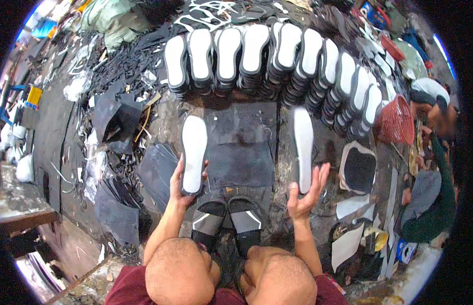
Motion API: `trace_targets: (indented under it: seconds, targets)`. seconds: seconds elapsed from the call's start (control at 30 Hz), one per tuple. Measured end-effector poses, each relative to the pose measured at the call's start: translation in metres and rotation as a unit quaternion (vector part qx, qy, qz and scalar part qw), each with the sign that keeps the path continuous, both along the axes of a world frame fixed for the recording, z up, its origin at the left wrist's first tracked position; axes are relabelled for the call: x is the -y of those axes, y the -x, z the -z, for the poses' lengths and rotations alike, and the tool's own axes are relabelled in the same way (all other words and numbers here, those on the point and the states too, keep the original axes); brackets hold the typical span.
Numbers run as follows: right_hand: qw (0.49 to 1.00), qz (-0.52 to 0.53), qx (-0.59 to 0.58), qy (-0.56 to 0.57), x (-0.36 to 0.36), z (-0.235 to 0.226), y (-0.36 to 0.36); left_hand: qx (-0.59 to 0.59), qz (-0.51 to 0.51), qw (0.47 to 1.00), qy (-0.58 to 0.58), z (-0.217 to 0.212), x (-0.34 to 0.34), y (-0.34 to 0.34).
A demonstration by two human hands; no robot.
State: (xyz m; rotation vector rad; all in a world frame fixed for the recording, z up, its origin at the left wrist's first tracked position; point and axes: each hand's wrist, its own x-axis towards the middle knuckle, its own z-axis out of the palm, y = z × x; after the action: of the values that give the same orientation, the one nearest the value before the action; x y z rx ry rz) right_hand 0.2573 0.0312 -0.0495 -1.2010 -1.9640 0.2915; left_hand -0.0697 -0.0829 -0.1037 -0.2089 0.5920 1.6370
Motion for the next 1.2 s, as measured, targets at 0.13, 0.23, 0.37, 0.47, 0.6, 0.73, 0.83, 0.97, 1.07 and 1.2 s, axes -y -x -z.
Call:
trace_targets:
  seconds: [0.13,0.23,0.37,0.47,0.6,0.73,0.83,0.97,1.07,1.2]
  targets:
    - [0.987,0.050,0.091,0.122,0.056,0.095,-0.109,-0.290,0.088,0.951,0.066,0.033,0.045,-0.028]
    - [0.968,0.105,0.178,0.145,0.078,0.097,-0.114,-0.510,0.192,0.838,0.018,0.035,0.045,-0.059]
    - [0.780,0.074,-0.439,0.440,0.053,0.038,-0.020,-0.695,0.277,0.635,-0.191,0.018,0.017,-0.079]
    - [0.893,0.070,-0.291,0.336,0.016,0.038,-0.009,-0.762,0.194,0.594,-0.170,0.014,-0.011,-0.077]
    - [0.932,0.133,-0.302,0.152,-0.039,-0.009,-0.036,-0.853,0.039,0.493,0.166,0.056,-0.030,-0.053]
    - [0.934,0.173,-0.290,0.121,-0.047,-0.026,-0.057,-0.887,0.180,0.423,-0.043,0.065,-0.019,-0.047]
    - [0.938,0.191,-0.276,0.091,-0.043,-0.023,-0.066,-0.890,0.281,0.330,-0.138,0.066,-0.042,-0.034]
    - [0.919,0.213,-0.312,0.116,-0.029,-0.027,-0.065,-0.836,0.472,0.227,-0.165,0.061,-0.099,-0.017]
    - [0.903,0.214,-0.351,0.123,-0.027,-0.022,-0.061,-0.755,0.505,0.396,-0.133,0.080,-0.142,0.022]
    - [0.894,0.252,-0.350,0.122,-0.028,-0.025,-0.056,-0.576,0.643,0.504,0.028,0.084,-0.171,0.039]
